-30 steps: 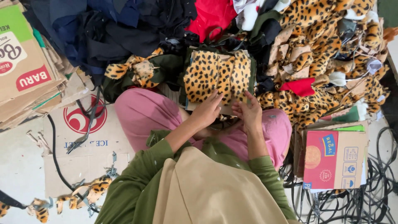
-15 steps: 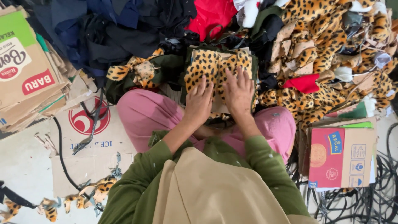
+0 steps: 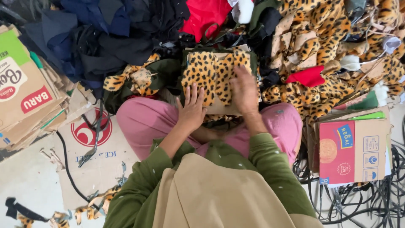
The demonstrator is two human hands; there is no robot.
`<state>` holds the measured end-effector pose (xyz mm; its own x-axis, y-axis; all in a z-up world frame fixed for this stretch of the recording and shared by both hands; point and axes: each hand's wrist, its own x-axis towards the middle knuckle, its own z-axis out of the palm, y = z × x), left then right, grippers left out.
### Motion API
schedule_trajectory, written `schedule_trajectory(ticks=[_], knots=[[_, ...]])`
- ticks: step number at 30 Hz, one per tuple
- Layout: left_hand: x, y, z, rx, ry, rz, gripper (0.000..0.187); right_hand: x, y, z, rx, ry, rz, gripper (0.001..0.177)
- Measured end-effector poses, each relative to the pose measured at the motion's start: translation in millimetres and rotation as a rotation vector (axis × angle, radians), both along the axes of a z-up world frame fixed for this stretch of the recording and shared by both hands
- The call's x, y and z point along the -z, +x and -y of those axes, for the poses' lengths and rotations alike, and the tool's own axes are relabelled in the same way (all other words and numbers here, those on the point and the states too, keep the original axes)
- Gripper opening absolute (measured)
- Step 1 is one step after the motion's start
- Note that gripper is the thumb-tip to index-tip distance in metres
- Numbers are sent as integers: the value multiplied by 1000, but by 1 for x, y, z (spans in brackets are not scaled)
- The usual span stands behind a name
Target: The person wraps cardboard pieces with leopard-print fabric by hand and places them into a small box. They close the box and secure it with packing tape, cutting the tape using a small blade.
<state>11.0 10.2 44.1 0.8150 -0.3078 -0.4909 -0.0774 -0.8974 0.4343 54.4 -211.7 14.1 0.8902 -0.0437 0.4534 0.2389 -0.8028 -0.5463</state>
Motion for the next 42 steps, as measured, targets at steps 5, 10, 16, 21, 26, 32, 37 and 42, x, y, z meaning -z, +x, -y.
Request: schedule_trajectory(ticks=[5,10,16,21,26,32,37,42], knots=[[14,-5,6,-55,-19,64,73,77,-13,144,498,-226,-194,21],[19,-10,24,-52,-52,246,67,127,-20,220,514,-457,-885,56],[9,-6,27,-65,-288,269,62,-43,-49,126,417,837,-381,22],[7,3,28,-152,-754,-2,57,-113,-62,33,226,1461,-342,10],[1,-12,12,-365,-914,-180,50,-60,-78,-48,188,1428,-503,19],[21,-24,-25,-567,-990,-189,38,-43,-93,-79,182,1254,-809,21],[-2,-28,-36,-611,-1048,-168,32,-84,-91,-96,142,1366,-909,30],[-52,-27,-39,-505,-993,-211,27,-94,-78,-91,24,1546,-1003,54]])
